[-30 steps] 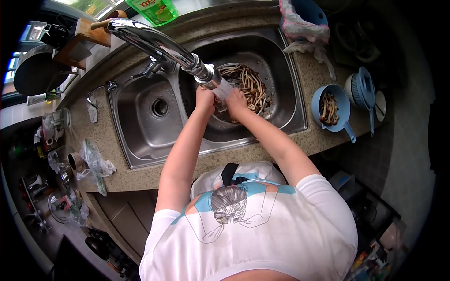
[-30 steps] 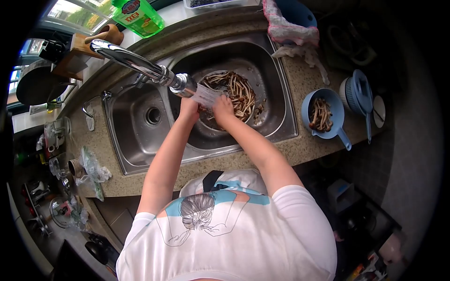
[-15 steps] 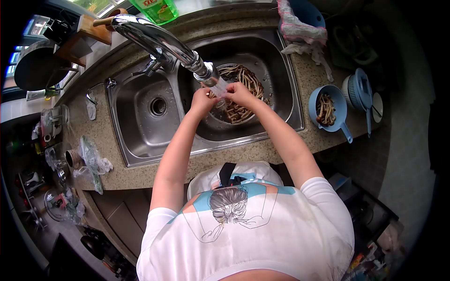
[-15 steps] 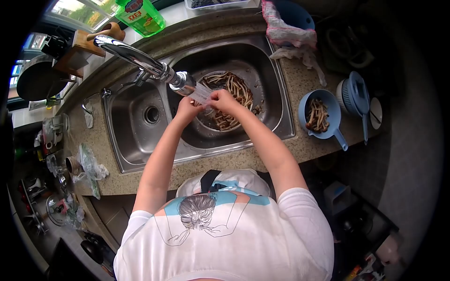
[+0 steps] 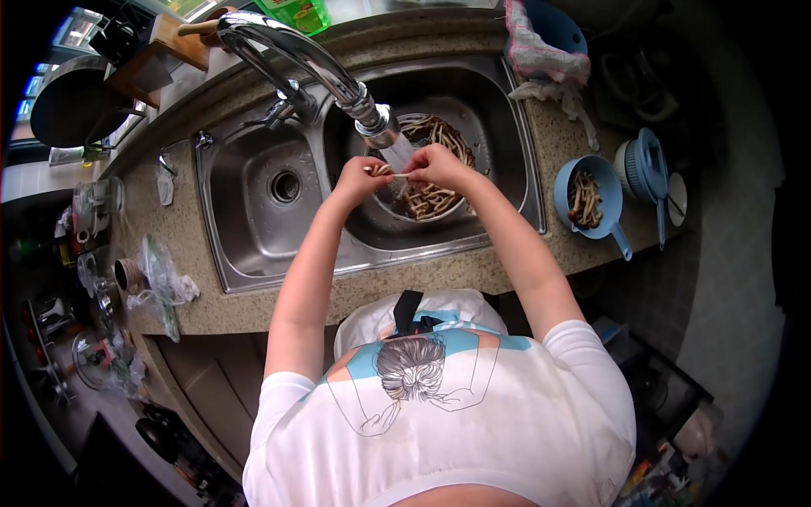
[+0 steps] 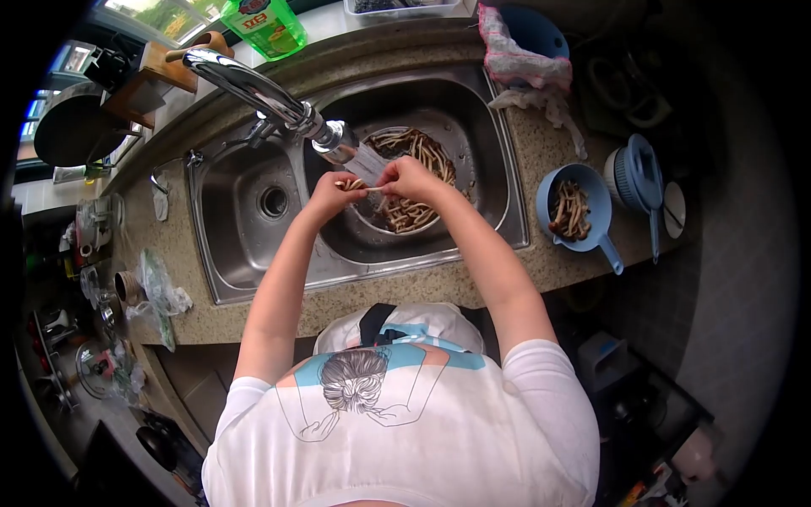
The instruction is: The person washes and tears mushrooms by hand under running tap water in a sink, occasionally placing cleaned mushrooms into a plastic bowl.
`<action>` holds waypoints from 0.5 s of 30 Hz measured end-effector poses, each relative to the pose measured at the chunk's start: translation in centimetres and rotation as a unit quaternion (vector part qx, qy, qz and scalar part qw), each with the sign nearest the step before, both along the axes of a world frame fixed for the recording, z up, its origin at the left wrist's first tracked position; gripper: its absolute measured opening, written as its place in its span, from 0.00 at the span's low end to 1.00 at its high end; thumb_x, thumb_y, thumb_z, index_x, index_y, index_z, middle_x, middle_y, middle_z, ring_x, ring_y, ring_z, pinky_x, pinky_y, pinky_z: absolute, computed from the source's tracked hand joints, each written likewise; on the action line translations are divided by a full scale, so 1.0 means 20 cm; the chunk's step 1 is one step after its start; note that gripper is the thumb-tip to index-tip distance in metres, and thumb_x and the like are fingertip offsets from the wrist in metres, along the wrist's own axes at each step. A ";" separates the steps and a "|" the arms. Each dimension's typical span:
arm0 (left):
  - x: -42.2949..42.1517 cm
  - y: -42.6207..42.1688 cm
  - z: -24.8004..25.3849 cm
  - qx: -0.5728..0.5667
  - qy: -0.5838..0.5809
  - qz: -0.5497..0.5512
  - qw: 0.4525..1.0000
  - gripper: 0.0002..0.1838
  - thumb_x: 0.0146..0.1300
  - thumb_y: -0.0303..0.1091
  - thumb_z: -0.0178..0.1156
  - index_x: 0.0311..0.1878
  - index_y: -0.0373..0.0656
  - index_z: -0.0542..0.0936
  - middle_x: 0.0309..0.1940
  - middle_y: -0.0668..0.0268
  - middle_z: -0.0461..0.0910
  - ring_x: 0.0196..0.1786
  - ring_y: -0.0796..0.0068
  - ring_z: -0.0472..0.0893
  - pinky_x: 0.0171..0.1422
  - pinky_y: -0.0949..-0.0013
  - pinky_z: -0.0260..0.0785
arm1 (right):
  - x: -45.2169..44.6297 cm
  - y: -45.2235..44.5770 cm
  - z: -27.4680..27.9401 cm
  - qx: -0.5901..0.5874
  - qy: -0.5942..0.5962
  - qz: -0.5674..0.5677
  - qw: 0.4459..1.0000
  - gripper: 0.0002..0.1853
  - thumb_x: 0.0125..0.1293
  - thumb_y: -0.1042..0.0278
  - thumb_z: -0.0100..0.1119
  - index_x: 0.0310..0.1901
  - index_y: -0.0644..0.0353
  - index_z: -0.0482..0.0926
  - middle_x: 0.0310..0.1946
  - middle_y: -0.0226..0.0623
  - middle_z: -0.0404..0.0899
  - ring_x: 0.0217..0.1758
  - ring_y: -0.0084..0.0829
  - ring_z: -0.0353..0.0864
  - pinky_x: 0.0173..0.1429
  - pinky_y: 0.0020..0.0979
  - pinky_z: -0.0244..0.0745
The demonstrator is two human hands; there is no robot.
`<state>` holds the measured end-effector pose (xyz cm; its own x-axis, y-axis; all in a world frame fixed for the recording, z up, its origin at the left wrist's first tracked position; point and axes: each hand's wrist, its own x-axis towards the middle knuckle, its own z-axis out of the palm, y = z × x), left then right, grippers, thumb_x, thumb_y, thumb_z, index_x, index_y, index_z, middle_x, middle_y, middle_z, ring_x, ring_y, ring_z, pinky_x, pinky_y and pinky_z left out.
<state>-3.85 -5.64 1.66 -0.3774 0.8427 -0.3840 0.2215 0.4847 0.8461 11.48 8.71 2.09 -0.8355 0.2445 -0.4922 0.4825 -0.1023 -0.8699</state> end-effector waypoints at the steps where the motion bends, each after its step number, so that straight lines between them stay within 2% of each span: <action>1: 0.02 0.02 0.05 -0.001 0.010 -0.021 1.000 0.09 0.44 0.29 0.69 0.29 0.38 0.81 0.21 0.65 0.78 0.25 0.79 0.75 0.32 0.73 0.68 | -0.01 -0.01 0.01 0.000 0.001 0.001 1.000 0.03 0.56 0.81 0.59 0.33 0.68 0.79 0.23 0.32 0.78 0.24 0.20 0.76 0.29 0.20 0.71; 3: 0.08 0.06 0.18 0.012 0.047 -0.040 0.998 0.09 0.47 0.30 0.68 0.30 0.37 0.80 0.21 0.66 0.78 0.26 0.82 0.75 0.33 0.74 0.67 | -0.03 -0.02 0.04 0.000 0.012 -0.015 1.000 0.03 0.56 0.80 0.59 0.33 0.69 0.78 0.23 0.33 0.79 0.24 0.20 0.76 0.29 0.20 0.72; 4: 0.07 0.06 0.15 0.012 0.047 -0.041 0.998 0.09 0.47 0.30 0.68 0.30 0.37 0.80 0.21 0.66 0.78 0.26 0.82 0.75 0.33 0.74 0.67 | -0.03 -0.02 0.06 0.001 0.012 -0.016 1.000 0.03 0.56 0.80 0.59 0.33 0.69 0.78 0.23 0.33 0.79 0.24 0.20 0.76 0.29 0.20 0.72; 6: 0.06 0.07 0.11 0.031 -0.092 0.010 0.995 0.08 0.49 0.30 0.67 0.30 0.36 0.80 0.21 0.68 0.78 0.26 0.83 0.73 0.32 0.75 0.66 | -0.02 -0.01 0.10 0.000 0.027 -0.040 0.999 0.03 0.55 0.81 0.59 0.32 0.69 0.78 0.23 0.33 0.79 0.24 0.19 0.77 0.30 0.21 0.73; 10: 0.06 0.06 0.11 0.033 -0.111 0.005 0.993 0.07 0.51 0.29 0.65 0.31 0.36 0.79 0.21 0.69 0.78 0.25 0.84 0.73 0.32 0.76 0.65 | 0.01 0.00 0.10 -0.053 0.046 -0.065 0.995 0.03 0.54 0.81 0.60 0.31 0.68 0.78 0.23 0.32 0.79 0.25 0.18 0.77 0.31 0.21 0.73; 15: 0.06 0.08 0.00 0.014 -0.106 0.007 0.994 0.07 0.51 0.29 0.66 0.31 0.36 0.79 0.22 0.68 0.79 0.25 0.84 0.73 0.32 0.76 0.65 | 0.03 -0.02 0.06 0.083 0.077 -0.061 0.992 0.05 0.49 0.78 0.63 0.29 0.66 0.78 0.23 0.30 0.79 0.25 0.18 0.76 0.31 0.20 0.71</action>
<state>-2.72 -4.06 1.64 -0.3019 0.8494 -0.4329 0.0302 0.4623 0.8862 12.03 8.33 3.38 -0.8566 0.4156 -0.3059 0.3353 -0.0021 -0.9421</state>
